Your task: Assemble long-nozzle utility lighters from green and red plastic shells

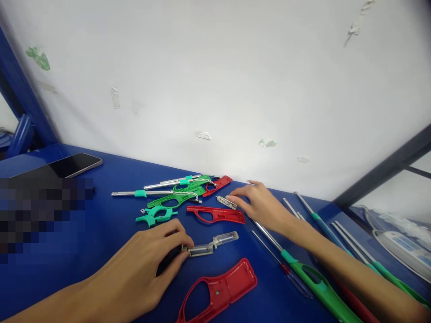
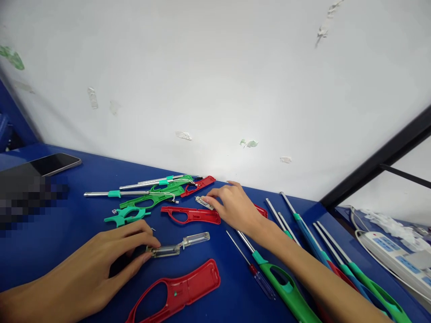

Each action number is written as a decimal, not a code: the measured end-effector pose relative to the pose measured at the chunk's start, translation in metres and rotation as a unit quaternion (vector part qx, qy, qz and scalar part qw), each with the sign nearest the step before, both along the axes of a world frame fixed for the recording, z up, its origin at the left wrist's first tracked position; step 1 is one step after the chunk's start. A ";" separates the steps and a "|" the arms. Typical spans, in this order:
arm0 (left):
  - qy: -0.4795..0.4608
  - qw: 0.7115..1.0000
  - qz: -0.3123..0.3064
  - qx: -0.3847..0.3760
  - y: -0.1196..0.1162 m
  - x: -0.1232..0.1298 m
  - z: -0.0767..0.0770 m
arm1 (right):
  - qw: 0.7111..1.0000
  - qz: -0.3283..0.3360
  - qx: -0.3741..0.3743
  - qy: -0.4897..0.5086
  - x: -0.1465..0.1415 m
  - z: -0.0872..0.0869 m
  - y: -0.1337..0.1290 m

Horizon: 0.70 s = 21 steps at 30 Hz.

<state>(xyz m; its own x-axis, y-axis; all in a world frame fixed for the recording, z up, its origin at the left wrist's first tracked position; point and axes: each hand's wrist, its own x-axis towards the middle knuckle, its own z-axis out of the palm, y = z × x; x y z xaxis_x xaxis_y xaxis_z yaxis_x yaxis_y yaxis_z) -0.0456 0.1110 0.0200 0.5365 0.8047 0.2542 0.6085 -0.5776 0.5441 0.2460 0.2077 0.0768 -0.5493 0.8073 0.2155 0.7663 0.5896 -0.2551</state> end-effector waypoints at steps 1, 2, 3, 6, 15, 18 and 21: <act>0.005 1.000 0.003 0.001 0.000 0.000 -0.001 | 1.000 0.000 0.017 -0.010 0.001 0.002 -0.004; 0.008 1.000 0.007 0.003 0.001 0.000 -0.002 | 0.999 0.000 0.033 -0.018 0.002 0.005 -0.010; 0.010 1.000 0.012 0.004 0.001 0.000 -0.003 | 0.999 0.000 0.045 -0.025 0.003 0.008 -0.016; 0.014 1.000 0.021 0.014 0.001 0.000 -0.007 | 0.995 -0.002 0.094 -0.039 0.008 0.014 -0.039; -0.105 0.982 0.114 0.107 0.008 -0.008 0.017 | 0.950 -0.064 0.304 0.040 0.038 0.004 -0.073; -0.180 0.959 0.183 0.119 0.013 -0.012 0.027 | 0.936 -0.072 0.343 0.041 0.042 0.007 -0.084; -0.227 0.940 0.219 0.130 0.017 -0.014 0.030 | 0.930 -0.042 0.363 0.043 0.034 0.007 -0.099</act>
